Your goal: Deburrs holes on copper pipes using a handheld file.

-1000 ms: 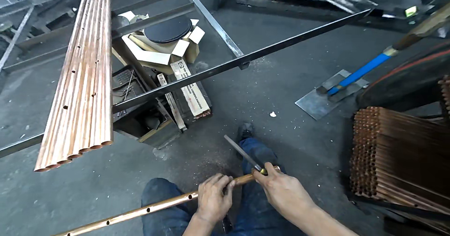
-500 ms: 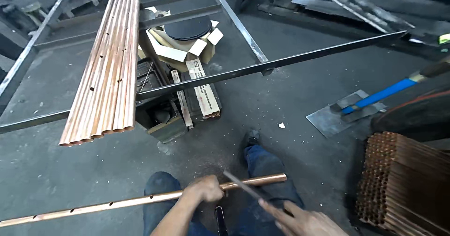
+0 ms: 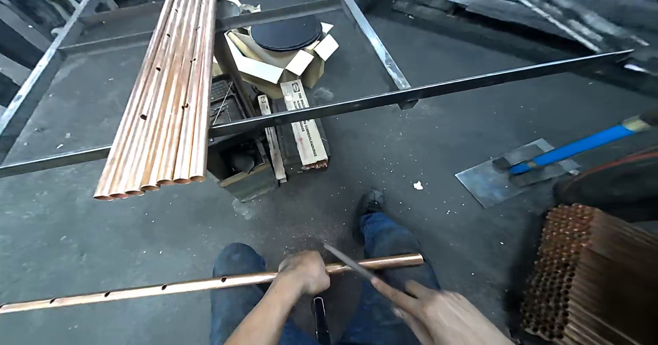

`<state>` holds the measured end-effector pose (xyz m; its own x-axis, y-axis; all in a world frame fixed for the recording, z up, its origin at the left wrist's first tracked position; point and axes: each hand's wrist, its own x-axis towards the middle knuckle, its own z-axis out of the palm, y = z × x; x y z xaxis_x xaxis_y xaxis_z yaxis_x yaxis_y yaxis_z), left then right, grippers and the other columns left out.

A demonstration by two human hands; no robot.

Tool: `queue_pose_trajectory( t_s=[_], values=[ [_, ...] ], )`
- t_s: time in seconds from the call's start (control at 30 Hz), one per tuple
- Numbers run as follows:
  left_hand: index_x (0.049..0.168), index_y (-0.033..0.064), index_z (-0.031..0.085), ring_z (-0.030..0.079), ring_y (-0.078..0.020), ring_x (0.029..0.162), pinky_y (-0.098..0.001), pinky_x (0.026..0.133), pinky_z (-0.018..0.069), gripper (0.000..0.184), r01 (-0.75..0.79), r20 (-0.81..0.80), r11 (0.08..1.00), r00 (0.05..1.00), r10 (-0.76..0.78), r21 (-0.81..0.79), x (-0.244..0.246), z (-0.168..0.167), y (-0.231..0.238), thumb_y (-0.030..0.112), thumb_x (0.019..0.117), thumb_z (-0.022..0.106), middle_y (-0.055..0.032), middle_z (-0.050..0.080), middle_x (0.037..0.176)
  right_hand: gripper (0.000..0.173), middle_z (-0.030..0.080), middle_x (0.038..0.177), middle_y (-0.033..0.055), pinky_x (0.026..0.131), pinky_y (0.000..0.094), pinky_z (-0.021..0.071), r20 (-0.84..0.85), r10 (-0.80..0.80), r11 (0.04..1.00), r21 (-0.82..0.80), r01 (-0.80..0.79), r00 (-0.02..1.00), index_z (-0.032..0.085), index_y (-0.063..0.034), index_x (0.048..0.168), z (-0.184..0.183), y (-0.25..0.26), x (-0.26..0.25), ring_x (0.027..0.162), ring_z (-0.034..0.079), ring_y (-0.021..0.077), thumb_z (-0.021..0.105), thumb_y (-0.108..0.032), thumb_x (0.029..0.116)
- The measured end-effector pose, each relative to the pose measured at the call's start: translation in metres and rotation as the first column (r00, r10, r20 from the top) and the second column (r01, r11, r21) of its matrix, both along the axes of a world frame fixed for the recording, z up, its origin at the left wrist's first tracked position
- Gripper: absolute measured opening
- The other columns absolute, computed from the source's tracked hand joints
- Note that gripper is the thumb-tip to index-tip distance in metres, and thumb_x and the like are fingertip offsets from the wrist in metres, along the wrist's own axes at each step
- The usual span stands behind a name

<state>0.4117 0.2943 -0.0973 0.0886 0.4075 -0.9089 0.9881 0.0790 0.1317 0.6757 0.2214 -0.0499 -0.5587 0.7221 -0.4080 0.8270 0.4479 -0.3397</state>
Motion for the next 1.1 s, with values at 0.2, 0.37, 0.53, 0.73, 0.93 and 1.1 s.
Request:
queue_pose_trajectory(
  t_s=[0.2, 0.37, 0.53, 0.73, 0.93, 1.1],
  values=[
    [0.103, 0.0062, 0.07, 0.071, -0.0369, 0.106, -0.0635, 0.082, 0.057, 0.038, -0.001, -0.037, 0.991, 0.999, 0.006, 0.134, 0.009, 0.002, -0.009, 0.041, 0.0898, 0.065, -0.0163, 0.073, 0.111, 0.048, 0.072, 0.098, 0.0151, 0.066, 0.0572, 0.058, 0.041, -0.043, 0.999, -0.015, 0.044, 0.998, 0.048, -0.04, 0.153, -0.022, 0.018, -0.021, 0.079, 0.072, 0.0365, 0.048, -0.035, 0.1052],
    [0.105, 0.0073, 0.071, 0.072, -0.0345, 0.106, -0.0596, 0.085, 0.0577, 0.037, 0.032, -0.047, 0.975, 0.999, -0.022, 0.218, 0.009, 0.002, -0.016, 0.041, 0.0911, 0.063, -0.0141, 0.074, 0.11, 0.049, 0.072, 0.11, 0.019, 0.074, 0.0607, 0.0576, 0.103, -0.082, 0.984, -0.148, 0.097, 0.991, 0.046, -0.037, 0.156, 0.013, 0.019, -0.026, 0.089, 0.072, 0.0408, 0.046, -0.037, 0.1071],
    [0.103, 0.0076, 0.071, 0.072, -0.0335, 0.104, -0.0584, 0.085, 0.0575, 0.035, 0.042, -0.041, 0.972, 0.999, -0.033, 0.23, 0.008, -0.003, -0.016, 0.04, 0.0921, 0.062, -0.0135, 0.074, 0.109, 0.05, 0.072, 0.105, 0.0198, 0.07, 0.0589, 0.0573, 0.135, -0.125, 0.975, -0.168, 0.147, 0.983, 0.044, -0.0359, 0.158, 0.022, -0.009, -0.029, 0.083, 0.071, 0.0406, 0.044, -0.037, 0.1075],
    [0.103, 0.0069, 0.071, 0.072, -0.0337, 0.105, -0.0569, 0.087, 0.0573, 0.037, 0.078, -0.053, 0.956, 0.996, -0.065, 0.281, 0.011, -0.003, -0.024, 0.041, 0.0953, 0.059, -0.0137, 0.075, 0.11, 0.051, 0.073, 0.114, 0.015, 0.091, 0.0598, 0.0551, 0.312, -0.158, 0.944, -0.23, 0.236, 0.937, 0.041, -0.0357, 0.159, -0.001, 0.047, -0.075, 0.109, 0.07, 0.0376, 0.042, -0.037, 0.1075],
    [0.111, 0.0111, 0.072, 0.072, -0.0329, 0.105, -0.0573, 0.089, 0.057, 0.04, 0.101, -0.056, 0.943, 0.995, -0.088, 0.316, 0.008, -0.005, -0.032, 0.045, 0.0947, 0.058, -0.0122, 0.075, 0.11, 0.051, 0.073, 0.113, 0.0167, 0.075, 0.0598, 0.0573, 0.182, -0.35, 0.929, -0.06, 0.365, 0.919, 0.042, -0.0406, 0.158, 0.023, -0.005, -0.018, 0.09, 0.072, 0.0386, 0.046, -0.041, 0.1067],
    [0.127, 0.0191, 0.066, 0.074, -0.0309, 0.102, -0.0563, 0.087, 0.0573, 0.053, 0.09, -0.05, 0.917, 0.996, -0.076, 0.389, 0.012, -0.007, -0.045, 0.059, 0.0939, 0.055, -0.0094, 0.076, 0.108, 0.051, 0.064, 0.12, 0.0215, 0.059, 0.051, 0.0584, 0.189, -0.439, 0.879, 0.292, 0.377, 0.878, 0.053, -0.0469, 0.149, -0.008, -0.016, 0.004, 0.075, 0.071, 0.0359, 0.06, -0.032, 0.1009]
  ],
)
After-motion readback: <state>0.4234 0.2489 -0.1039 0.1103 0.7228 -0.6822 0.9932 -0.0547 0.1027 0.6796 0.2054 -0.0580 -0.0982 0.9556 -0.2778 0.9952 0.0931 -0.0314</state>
